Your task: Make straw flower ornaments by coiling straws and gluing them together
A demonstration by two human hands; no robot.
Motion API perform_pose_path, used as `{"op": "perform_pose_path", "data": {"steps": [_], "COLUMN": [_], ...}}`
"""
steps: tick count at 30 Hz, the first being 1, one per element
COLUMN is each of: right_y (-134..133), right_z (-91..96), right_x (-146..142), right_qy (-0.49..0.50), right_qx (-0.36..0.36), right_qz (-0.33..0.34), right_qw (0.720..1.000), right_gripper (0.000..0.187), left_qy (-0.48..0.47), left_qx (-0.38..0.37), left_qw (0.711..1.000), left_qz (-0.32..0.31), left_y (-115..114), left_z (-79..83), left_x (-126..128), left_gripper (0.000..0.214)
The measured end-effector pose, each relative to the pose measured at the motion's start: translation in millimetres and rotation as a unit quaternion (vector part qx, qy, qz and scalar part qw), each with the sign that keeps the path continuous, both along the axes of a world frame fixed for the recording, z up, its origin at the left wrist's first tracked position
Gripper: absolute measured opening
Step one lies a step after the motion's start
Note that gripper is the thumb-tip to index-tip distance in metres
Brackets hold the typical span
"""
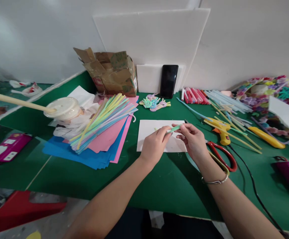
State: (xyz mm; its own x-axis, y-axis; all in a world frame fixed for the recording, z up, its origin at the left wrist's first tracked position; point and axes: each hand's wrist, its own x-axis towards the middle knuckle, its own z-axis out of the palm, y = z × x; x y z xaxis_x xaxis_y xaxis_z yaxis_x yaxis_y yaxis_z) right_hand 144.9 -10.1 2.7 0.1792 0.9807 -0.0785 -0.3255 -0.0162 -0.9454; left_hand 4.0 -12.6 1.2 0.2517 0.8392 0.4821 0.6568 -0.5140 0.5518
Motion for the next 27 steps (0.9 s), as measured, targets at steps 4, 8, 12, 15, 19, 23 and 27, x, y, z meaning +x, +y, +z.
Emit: {"op": "perform_pose_path", "data": {"steps": [4,8,12,15,19,23,27], "right_y": [0.3,0.8,0.3,0.3,0.8,0.8,-0.1], "right_z": [0.5,1.1,1.7,2.2,2.1,1.9,3.0], "right_x": [-1.1,-1.4,-0.9,-1.1,-1.2,-1.0,-1.1], "right_qy": [0.024,0.038,0.041,0.046,0.049,0.040,0.022], "right_qx": [-0.006,-0.015,-0.017,-0.018,-0.018,-0.011,0.001], "right_qz": [-0.021,-0.031,-0.028,-0.029,-0.027,-0.031,-0.039], "right_qw": [0.999,0.999,0.999,0.998,0.998,0.999,0.999], "right_gripper": [0.026,0.028,0.028,0.029,0.030,0.030,0.029], "left_qy": [-0.001,0.015,-0.010,-0.012,-0.004,0.005,0.007], "left_qx": [0.043,0.083,0.100,0.119,0.144,0.193,0.209], "left_qw": [0.999,0.996,0.994,0.992,0.989,0.981,0.977], "left_qz": [-0.005,-0.029,-0.036,-0.038,-0.041,-0.033,-0.034], "left_y": [-0.3,-0.6,-1.0,-0.7,1.3,3.4,3.8], "left_z": [-1.5,-0.3,3.2,4.4,3.0,1.2,1.4], "left_x": [-1.3,-2.0,-2.7,-3.7,-4.6,-5.2,-5.5], "left_gripper": [0.013,0.016,0.017,0.016,0.016,0.012,0.012]}}
